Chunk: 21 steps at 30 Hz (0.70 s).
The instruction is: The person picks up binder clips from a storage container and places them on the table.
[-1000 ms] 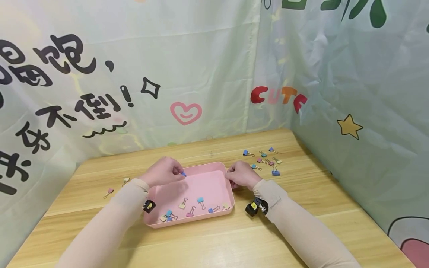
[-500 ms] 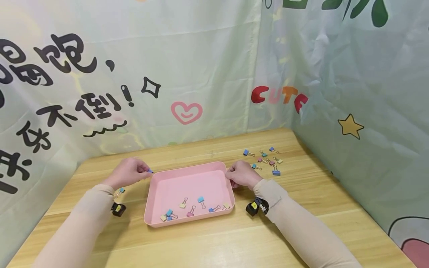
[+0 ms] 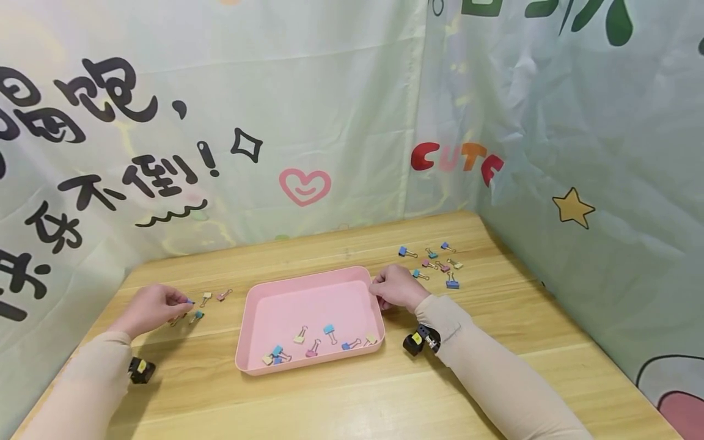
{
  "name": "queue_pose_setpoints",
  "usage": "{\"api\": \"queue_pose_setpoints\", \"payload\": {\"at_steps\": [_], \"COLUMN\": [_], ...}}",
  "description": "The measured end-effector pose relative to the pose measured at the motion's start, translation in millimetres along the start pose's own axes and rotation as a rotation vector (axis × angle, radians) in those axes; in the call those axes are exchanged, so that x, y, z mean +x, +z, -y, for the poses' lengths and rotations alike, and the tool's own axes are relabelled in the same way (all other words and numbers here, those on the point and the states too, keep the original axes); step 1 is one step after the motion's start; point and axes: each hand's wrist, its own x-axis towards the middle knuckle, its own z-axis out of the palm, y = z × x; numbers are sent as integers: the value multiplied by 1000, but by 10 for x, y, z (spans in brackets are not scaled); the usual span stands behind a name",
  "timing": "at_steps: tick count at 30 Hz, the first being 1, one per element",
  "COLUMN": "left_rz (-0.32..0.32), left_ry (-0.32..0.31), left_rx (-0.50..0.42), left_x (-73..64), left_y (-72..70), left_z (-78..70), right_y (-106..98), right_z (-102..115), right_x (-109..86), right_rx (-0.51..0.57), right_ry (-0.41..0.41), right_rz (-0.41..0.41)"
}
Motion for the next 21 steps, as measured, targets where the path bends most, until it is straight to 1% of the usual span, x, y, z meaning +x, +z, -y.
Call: {"api": "queue_pose_setpoints", "payload": {"at_steps": [5, 9, 14, 21], "left_rz": [-3, 6, 9, 21], "left_ry": [-38, -66, -73, -91], "left_rx": [5, 26, 39, 61], "left_x": [-108, -185, -274, -370], "left_y": [7, 24, 43, 82], "left_z": [265, 399, 488, 549], "right_y": [0, 2, 2, 3], "right_z": [-11, -13, -9, -11], "right_x": [2, 7, 8, 12], "right_rx": [-3, -6, -7, -10], "right_ry": [-7, -9, -11, -11], "right_rz": [-3, 1, 2, 3]}}
